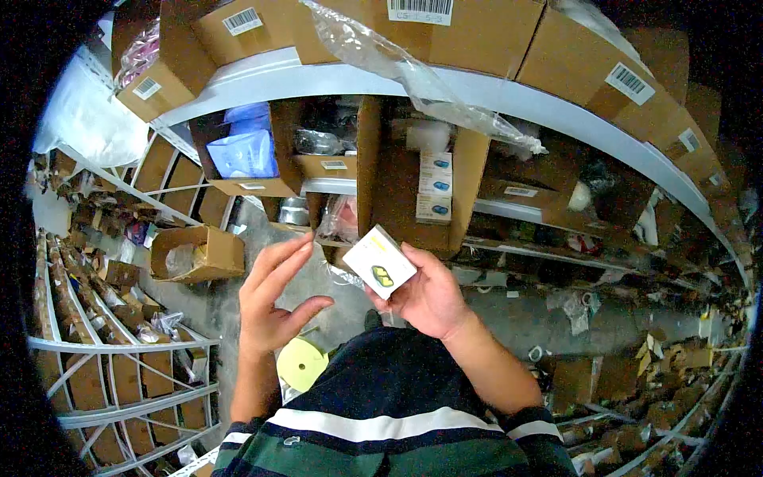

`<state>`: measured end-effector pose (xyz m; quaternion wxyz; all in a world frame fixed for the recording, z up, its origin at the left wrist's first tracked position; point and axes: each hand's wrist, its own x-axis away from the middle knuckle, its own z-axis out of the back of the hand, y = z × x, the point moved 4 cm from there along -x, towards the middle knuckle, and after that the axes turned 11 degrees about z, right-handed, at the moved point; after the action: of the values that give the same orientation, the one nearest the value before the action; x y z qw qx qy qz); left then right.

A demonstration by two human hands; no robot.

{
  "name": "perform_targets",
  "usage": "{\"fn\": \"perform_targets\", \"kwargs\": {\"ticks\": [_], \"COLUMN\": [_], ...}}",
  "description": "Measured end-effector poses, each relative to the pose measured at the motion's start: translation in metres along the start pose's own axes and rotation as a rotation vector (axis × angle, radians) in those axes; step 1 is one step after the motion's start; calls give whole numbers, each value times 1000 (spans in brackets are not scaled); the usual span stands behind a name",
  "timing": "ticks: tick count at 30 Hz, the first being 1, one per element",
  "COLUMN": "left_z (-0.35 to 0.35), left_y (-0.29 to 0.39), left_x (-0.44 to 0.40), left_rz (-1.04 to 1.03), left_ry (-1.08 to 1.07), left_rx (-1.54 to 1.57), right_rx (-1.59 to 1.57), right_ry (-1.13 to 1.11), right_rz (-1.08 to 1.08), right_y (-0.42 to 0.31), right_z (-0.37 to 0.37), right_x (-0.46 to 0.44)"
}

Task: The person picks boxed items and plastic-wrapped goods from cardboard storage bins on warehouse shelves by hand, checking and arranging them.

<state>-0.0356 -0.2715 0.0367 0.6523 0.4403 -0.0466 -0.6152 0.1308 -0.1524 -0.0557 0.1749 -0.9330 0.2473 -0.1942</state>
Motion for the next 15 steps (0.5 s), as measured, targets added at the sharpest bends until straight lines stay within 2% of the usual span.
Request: {"fn": "perform_targets", "kwargs": {"ticks": [7, 10, 11, 13, 15], "left_z": [-24, -35, -39, -47, -47], "left_y": [15, 18, 15, 15, 11], "left_x": [-24, -30, -31, -35, -42], "left_rz": [-118, -125, -110, -101, 38], "left_ry": [-184, -254, -287, -325, -220], "left_rx": [-99, -131, -124, -117, -75], "right_rx": [172, 292, 289, 355, 444], "right_ry": [-48, 48, 55, -85, -97], "right_rz": [44, 72, 83, 168, 228], "right_y": [-1, -3, -6, -13, -25], "right_z": [8, 16, 18, 18, 31], "right_x": [-1, 2, 4, 8, 16]}}
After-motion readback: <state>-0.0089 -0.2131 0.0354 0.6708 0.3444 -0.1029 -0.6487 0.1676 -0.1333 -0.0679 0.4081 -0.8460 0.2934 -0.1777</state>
